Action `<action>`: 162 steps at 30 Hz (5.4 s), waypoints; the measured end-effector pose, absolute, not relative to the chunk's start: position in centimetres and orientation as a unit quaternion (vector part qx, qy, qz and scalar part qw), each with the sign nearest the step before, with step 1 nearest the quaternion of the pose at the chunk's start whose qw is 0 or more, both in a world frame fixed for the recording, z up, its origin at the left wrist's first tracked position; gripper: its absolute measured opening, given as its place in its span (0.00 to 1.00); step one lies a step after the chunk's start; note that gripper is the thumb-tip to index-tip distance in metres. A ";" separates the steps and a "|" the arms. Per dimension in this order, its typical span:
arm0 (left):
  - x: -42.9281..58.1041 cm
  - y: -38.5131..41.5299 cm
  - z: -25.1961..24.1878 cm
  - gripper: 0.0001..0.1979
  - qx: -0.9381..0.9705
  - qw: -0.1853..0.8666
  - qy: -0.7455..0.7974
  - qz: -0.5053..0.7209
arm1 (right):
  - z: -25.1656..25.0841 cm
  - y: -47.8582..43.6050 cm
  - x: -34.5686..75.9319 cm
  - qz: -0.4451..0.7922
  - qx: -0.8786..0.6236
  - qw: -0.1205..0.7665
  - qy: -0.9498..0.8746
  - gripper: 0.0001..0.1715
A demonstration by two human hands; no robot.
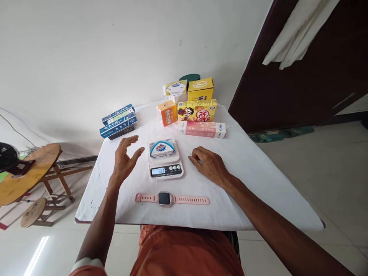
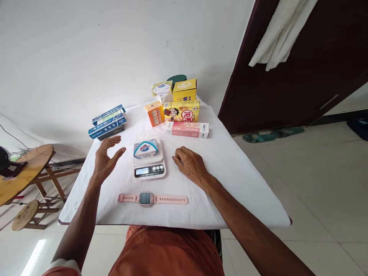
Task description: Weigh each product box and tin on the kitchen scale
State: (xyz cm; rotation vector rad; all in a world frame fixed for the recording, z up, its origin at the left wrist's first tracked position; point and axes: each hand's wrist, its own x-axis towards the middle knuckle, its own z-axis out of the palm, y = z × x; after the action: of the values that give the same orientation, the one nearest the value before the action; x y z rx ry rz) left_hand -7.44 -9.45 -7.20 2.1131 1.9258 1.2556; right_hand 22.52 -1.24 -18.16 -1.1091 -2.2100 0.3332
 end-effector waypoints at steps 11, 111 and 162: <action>-5.0 -6.6 -8.1 0.32 0.778 0.064 0.584 0.224 | -18.5 -1.3 22.8 0.098 -0.386 0.342 -0.851 0.15; 3.4 21.6 -0.8 0.42 0.631 0.062 0.729 0.257 | -19.2 -0.8 23.1 -0.002 -0.347 0.380 -0.858 0.16; -5.7 -2.5 -5.8 0.28 0.799 0.102 0.590 0.060 | -19.0 -0.9 23.1 0.067 -0.372 0.325 -0.867 0.23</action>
State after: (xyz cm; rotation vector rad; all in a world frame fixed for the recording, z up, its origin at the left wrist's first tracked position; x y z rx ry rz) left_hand -5.74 -2.54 -5.83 2.3597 1.7417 0.1770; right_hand 23.13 -0.89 -19.00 -0.9752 -2.2727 0.1752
